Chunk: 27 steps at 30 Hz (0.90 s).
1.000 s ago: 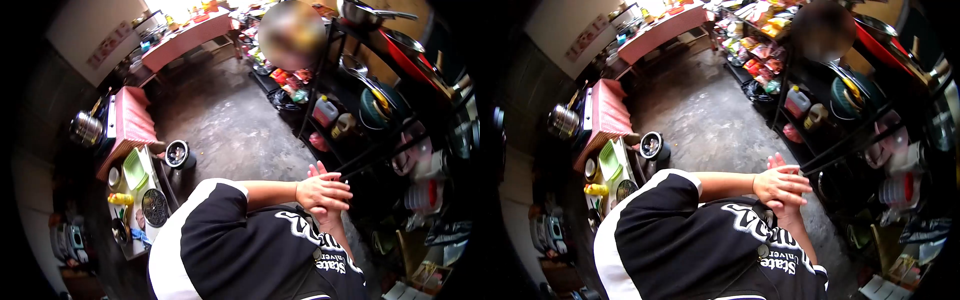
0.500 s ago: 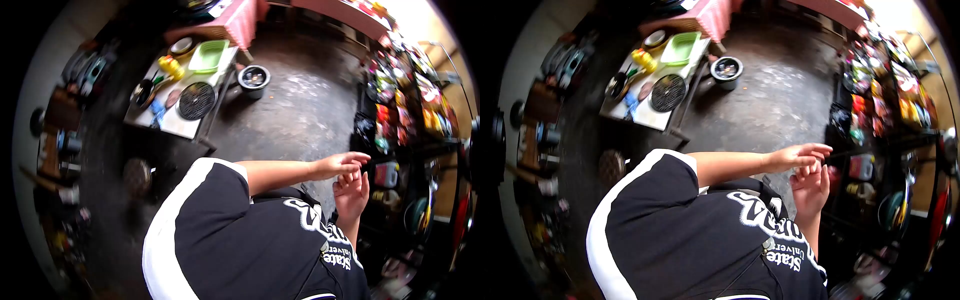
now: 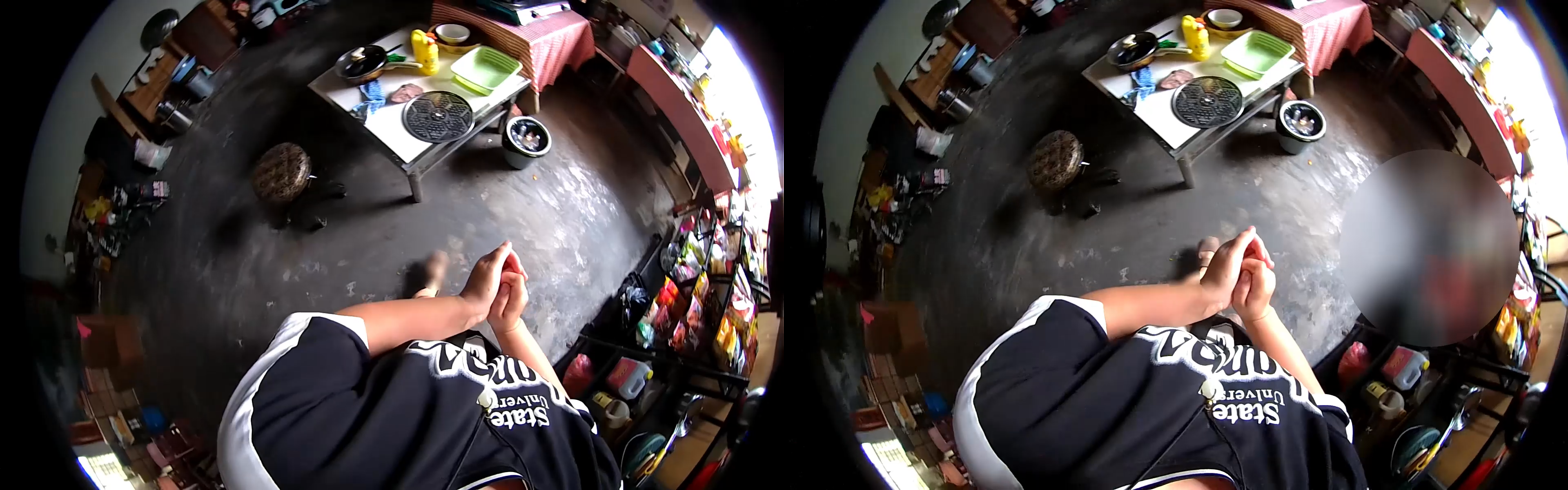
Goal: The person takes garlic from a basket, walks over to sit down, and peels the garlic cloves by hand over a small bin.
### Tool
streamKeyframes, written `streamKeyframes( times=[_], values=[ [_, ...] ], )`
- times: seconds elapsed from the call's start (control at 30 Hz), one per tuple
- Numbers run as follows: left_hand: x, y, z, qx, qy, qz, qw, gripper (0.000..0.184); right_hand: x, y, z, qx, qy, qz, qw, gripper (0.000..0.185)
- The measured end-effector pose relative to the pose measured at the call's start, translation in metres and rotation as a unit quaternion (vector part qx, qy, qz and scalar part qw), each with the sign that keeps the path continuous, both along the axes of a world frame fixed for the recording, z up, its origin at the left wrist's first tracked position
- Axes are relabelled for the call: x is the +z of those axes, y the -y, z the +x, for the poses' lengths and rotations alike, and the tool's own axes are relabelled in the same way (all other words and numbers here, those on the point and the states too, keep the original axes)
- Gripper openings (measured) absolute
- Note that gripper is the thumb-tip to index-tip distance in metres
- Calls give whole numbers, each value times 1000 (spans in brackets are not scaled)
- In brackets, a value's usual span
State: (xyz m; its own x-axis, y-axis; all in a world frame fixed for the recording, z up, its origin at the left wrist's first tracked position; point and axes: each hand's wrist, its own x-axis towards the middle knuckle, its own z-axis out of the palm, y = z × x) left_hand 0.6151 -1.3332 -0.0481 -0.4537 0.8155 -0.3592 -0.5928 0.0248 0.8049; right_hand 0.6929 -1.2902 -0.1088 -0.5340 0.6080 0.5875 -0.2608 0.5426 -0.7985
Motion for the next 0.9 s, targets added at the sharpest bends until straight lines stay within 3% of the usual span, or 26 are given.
streamKeyframes(
  times=[0.07,0.13,0.17,0.2,0.27,0.37,0.4,0.53,0.67,0.8,0.87,0.9],
  values=[
    [2,16,-10,41,-18,2,999,37,-1,7,-21,31,-14,0,999,18],
    [12,19,-31,155,-218,89,959,35,2,13,-51,61,-11,-9,998,20],
    [9,24,-47,133,-392,120,902,40,4,13,-64,75,-8,-23,997,21],
    [17,27,-57,126,-406,110,898,44,5,15,-78,88,-3,-40,995,23],
    [21,26,-81,148,-557,121,808,49,8,15,-107,115,5,-87,990,26],
    [0,33,-141,39,-698,121,705,54,13,13,-161,169,20,-192,966,31],
    [-5,40,-159,30,-761,137,633,53,15,14,-180,197,20,-235,952,33],
    [-25,48,-234,12,-805,214,553,47,20,22,-257,321,31,-405,856,40],
    [-37,71,-299,-27,-846,176,502,48,43,30,-321,460,67,-531,709,48],
    [-47,104,-342,50,-857,113,501,53,55,44,-361,564,132,-559,594,57],
    [-55,133,-365,77,-850,30,521,52,51,56,-382,564,163,-599,545,61],
    [-57,149,-371,97,-843,-26,528,51,46,64,-394,535,170,-648,515,54]
  ],
)
